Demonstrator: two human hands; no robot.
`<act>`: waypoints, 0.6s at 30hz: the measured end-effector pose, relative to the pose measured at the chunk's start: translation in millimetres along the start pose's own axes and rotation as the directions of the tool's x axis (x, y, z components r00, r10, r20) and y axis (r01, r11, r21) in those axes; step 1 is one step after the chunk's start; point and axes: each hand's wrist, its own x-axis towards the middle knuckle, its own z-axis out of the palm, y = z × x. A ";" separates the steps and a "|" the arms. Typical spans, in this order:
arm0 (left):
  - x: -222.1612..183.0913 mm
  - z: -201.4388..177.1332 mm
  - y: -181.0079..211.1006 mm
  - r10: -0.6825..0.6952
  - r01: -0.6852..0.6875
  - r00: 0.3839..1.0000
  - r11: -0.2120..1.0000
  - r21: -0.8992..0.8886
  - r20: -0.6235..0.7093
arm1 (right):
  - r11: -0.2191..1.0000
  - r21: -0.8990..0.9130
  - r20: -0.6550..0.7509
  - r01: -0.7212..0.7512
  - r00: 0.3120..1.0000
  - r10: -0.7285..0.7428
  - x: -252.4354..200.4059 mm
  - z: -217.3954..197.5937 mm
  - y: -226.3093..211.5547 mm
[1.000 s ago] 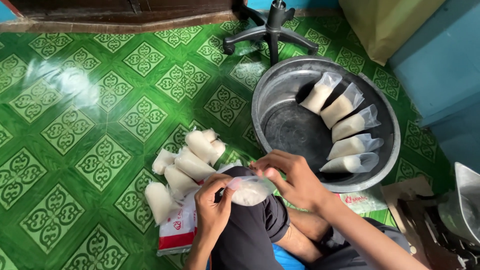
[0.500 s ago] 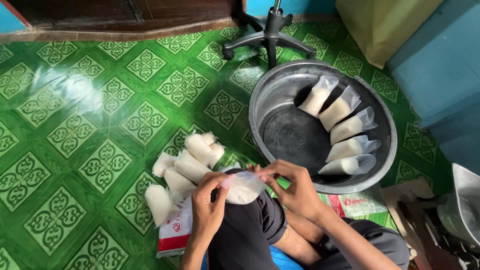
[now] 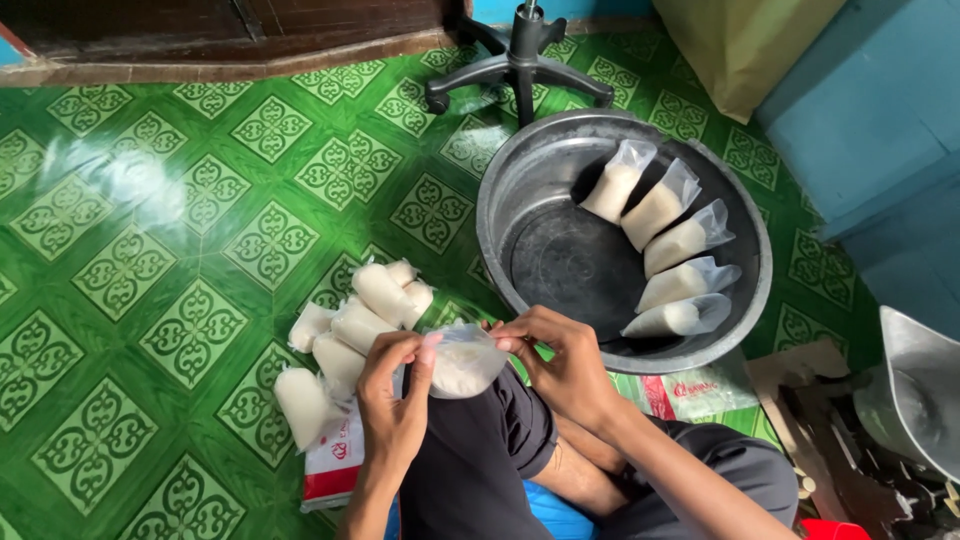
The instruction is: Tying small plastic bags filled with white powder by twisting the tops and knotting them.
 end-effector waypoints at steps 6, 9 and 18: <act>20.3 -5.7 28.0 0.155 -0.165 0.980 0.984 0.073 0.127 | 1.000 0.003 -0.004 0.000 1.000 0.000 -0.5 5.5 1.3; 37.8 -9.9 42.2 0.213 -0.291 0.903 0.943 0.163 0.374 | 1.000 -0.001 0.001 0.007 1.000 -0.007 -1.9 6.4 3.5; 57.9 -1.1 26.7 -0.025 -0.296 0.800 0.853 0.430 0.600 | 0.999 0.048 -0.117 -0.024 0.993 0.030 -2.3 4.2 4.1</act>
